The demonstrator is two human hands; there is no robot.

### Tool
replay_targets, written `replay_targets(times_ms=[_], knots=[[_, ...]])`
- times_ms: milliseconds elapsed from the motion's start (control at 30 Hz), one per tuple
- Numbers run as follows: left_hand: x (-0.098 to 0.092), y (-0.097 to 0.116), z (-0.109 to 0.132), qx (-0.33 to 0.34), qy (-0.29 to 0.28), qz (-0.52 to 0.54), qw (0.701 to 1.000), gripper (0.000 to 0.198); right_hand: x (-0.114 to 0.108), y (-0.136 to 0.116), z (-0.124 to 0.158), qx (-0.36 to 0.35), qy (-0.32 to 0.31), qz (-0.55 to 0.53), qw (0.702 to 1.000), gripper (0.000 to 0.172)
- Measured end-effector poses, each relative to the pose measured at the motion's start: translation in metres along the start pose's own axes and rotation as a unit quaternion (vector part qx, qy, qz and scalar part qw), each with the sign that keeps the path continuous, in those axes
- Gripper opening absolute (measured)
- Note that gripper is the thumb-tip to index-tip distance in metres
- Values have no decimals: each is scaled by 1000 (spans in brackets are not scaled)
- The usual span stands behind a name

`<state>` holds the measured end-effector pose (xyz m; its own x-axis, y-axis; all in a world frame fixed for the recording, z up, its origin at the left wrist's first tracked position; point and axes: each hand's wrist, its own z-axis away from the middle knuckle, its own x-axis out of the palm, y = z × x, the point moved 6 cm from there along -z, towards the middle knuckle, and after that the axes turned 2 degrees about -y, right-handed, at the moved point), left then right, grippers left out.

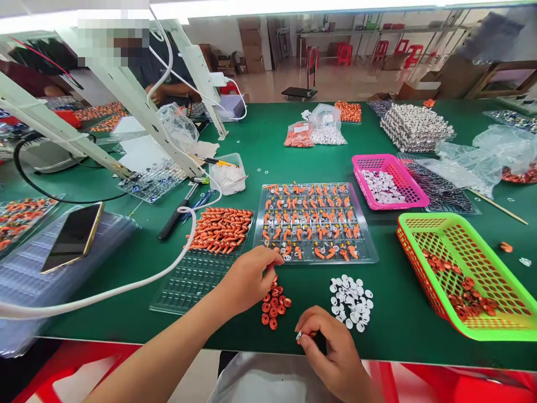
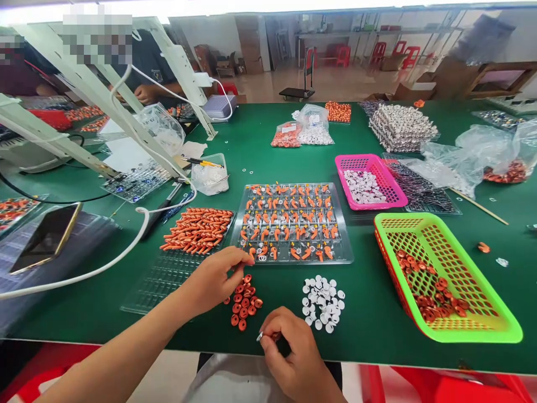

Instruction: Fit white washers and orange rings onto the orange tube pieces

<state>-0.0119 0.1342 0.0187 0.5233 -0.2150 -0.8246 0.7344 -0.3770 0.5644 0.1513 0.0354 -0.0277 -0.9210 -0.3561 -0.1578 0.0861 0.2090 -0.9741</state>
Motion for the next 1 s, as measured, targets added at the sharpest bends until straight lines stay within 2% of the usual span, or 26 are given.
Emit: replay_targets(times_ms=[133,267,400,533,600,767,1000], knots=[[7,-11,24,-18,18,10,1000,18,-4,-2,4,28,-31,-27,999,9],[13,-8,27,-17,6,37,999,14,-15,-9,12,42,-33,-16,998,8],[25,23,16,23,-24,63,997,13,-12,-18,17,18,-82,-50,995,6],[56,62,-3,94,-101,31,990,16,-4,-19,19,11,-113,-72,991,7],[70,75,-14,122,-126,-14,984,20,-3,-18,20,10,-117,-74,990,6],[86,83,-37,146,-156,-84,973,24,-11,-15,25,5,-100,-79,992,6],[93,84,-44,143,-174,-95,970,20,-12,-12,28,-44,-94,-102,989,2]])
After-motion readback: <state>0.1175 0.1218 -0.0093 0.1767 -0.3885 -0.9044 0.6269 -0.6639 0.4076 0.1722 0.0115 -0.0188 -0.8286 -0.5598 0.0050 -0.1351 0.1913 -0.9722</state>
